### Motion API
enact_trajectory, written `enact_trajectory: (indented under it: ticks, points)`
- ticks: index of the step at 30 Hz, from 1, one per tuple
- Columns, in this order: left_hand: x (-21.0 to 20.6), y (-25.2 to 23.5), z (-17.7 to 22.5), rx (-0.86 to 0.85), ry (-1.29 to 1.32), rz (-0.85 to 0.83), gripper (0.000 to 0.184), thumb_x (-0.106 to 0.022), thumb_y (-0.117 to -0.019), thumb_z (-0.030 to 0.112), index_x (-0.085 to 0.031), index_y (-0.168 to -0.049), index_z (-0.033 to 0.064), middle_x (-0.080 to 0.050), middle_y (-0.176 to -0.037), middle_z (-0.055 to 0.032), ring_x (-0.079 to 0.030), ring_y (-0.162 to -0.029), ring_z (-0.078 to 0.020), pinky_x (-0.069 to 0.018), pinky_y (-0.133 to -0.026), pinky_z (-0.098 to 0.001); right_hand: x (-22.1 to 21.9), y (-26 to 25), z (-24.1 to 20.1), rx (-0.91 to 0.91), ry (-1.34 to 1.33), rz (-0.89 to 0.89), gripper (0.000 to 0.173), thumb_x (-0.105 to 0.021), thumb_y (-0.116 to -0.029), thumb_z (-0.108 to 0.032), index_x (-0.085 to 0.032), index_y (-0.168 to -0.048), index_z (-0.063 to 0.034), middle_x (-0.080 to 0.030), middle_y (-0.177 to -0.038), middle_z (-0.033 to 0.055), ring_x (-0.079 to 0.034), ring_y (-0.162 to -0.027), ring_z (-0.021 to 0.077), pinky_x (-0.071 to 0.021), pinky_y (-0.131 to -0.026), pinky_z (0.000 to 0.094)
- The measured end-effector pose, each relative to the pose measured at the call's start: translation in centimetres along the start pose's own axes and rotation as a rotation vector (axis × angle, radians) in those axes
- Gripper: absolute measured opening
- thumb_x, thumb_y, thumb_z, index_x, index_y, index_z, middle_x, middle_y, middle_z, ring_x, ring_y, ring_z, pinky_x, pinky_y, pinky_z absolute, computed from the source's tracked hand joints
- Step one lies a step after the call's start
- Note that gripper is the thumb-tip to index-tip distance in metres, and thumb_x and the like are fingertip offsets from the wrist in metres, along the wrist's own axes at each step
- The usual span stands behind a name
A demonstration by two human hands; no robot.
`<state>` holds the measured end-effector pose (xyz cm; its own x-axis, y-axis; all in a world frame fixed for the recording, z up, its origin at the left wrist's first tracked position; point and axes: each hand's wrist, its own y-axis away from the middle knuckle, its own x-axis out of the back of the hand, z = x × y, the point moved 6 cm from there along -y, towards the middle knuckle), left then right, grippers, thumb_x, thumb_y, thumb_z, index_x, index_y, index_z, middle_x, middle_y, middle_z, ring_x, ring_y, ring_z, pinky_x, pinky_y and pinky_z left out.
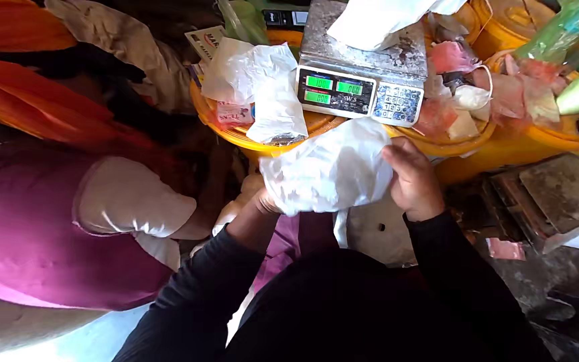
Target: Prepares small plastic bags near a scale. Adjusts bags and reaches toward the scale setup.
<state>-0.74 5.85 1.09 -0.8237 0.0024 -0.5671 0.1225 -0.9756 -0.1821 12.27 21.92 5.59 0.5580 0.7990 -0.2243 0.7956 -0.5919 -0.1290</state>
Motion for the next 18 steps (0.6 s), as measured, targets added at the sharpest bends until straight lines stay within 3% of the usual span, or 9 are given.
enact_trajectory:
  ticks: [1,2,7,10,11,13,16,18]
  points:
    - [0.8,0.6,-0.3,-0.057,-0.023,-0.029,0.012,-0.071,-0.0942,0.035,-0.074,-0.103,0.0261,-0.075,-0.095,0.0083,-0.071,-0.089,-0.0022,-0.0593,-0.079,-0.0229,0.5,-0.2,-0.3,0.035,-0.065,0.035,0.010,-0.057,-0.1013,-0.013,-0.064,-0.107,-0.0161,-0.071,-0.097,-0.0035,-0.069,-0.089,0.0081,-0.0597,-0.082,0.0309]
    - [1.0,0.7,-0.4,-0.083,-0.069,-0.031,0.018,-0.072,-0.0915,0.041,-0.075,-0.107,0.0305,-0.076,-0.102,0.0104,-0.070,-0.094,-0.0015,-0.0588,-0.084,-0.0244,1.0,-0.3,-0.6,0.069,-0.118,0.066,0.010,-0.055,-0.1025,-0.014,-0.063,-0.109,-0.0162,-0.070,-0.100,-0.0022,-0.069,-0.092,0.0101,-0.0598,-0.085,0.0332]
    - [1.1,-0.2,-0.9,-0.034,-0.156,0.056,0.019,-0.061,-0.0896,0.028,-0.075,-0.102,0.0268,-0.075,-0.095,0.0088,-0.069,-0.088,-0.0017,-0.0586,-0.079,-0.0257,2.3,-0.4,-2.0,0.195,-0.258,0.124,0.013,-0.048,-0.1057,-0.011,-0.058,-0.112,-0.0175,-0.069,-0.104,0.0000,-0.069,-0.099,0.0134,-0.0595,-0.091,0.0369]
    - [0.1,-0.3,-0.5,-0.026,-0.080,-0.113,0.030,-0.063,-0.0924,0.030,-0.070,-0.122,0.0258,-0.074,-0.110,0.0079,-0.069,-0.100,-0.0037,-0.0583,-0.088,-0.0273,2.5,-0.3,-2.6,0.227,-0.241,0.060,0.018,-0.047,-0.1058,-0.010,-0.058,-0.114,-0.0220,-0.069,-0.106,-0.0023,-0.069,-0.100,0.0115,-0.0599,-0.089,0.0347]
    - [-0.2,-0.4,-0.2,-0.031,-0.052,-0.194,0.038,-0.065,-0.0945,0.035,-0.065,-0.131,0.0242,-0.072,-0.116,0.0069,-0.068,-0.105,-0.0047,-0.0574,-0.092,-0.0278,2.5,-0.3,-2.7,0.229,-0.230,0.043,0.018,-0.049,-0.1056,-0.010,-0.058,-0.115,-0.0219,-0.069,-0.107,-0.0021,-0.069,-0.100,0.0117,-0.0602,-0.089,0.0350]
    - [-0.4,-0.7,0.6,-0.083,-0.070,-0.247,0.050,-0.067,-0.0937,0.049,-0.062,-0.136,0.0235,-0.071,-0.119,0.0073,-0.067,-0.106,-0.0036,-0.0569,-0.091,-0.0259,2.6,-0.3,-2.7,0.225,-0.201,0.031,0.018,-0.050,-0.1051,-0.011,-0.058,-0.117,-0.0213,-0.069,-0.109,-0.0017,-0.069,-0.101,0.0122,-0.0599,-0.090,0.0361]
    - [-0.4,-1.4,2.7,-0.169,-0.216,-0.119,0.062,-0.065,-0.0876,0.067,-0.063,-0.134,0.0260,-0.073,-0.117,0.0085,-0.068,-0.106,-0.0042,-0.0579,-0.091,-0.0277,2.7,-0.2,-2.7,0.236,-0.152,0.053,0.021,-0.049,-0.1044,-0.009,-0.058,-0.118,-0.0217,-0.069,-0.109,-0.0031,-0.068,-0.102,0.0112,-0.0595,-0.090,0.0351]
    - [-0.8,-2.2,4.1,-0.155,-0.345,0.026,0.067,-0.074,-0.0846,0.061,-0.059,-0.136,0.0207,-0.073,-0.114,0.0069,-0.069,-0.103,-0.0058,-0.0588,-0.091,-0.0276,2.8,-0.1,-2.8,0.258,-0.110,0.068,0.026,-0.047,-0.1036,-0.006,-0.059,-0.121,-0.0216,-0.068,-0.111,-0.0035,-0.067,-0.105,0.0111,-0.0579,-0.093,0.0356]
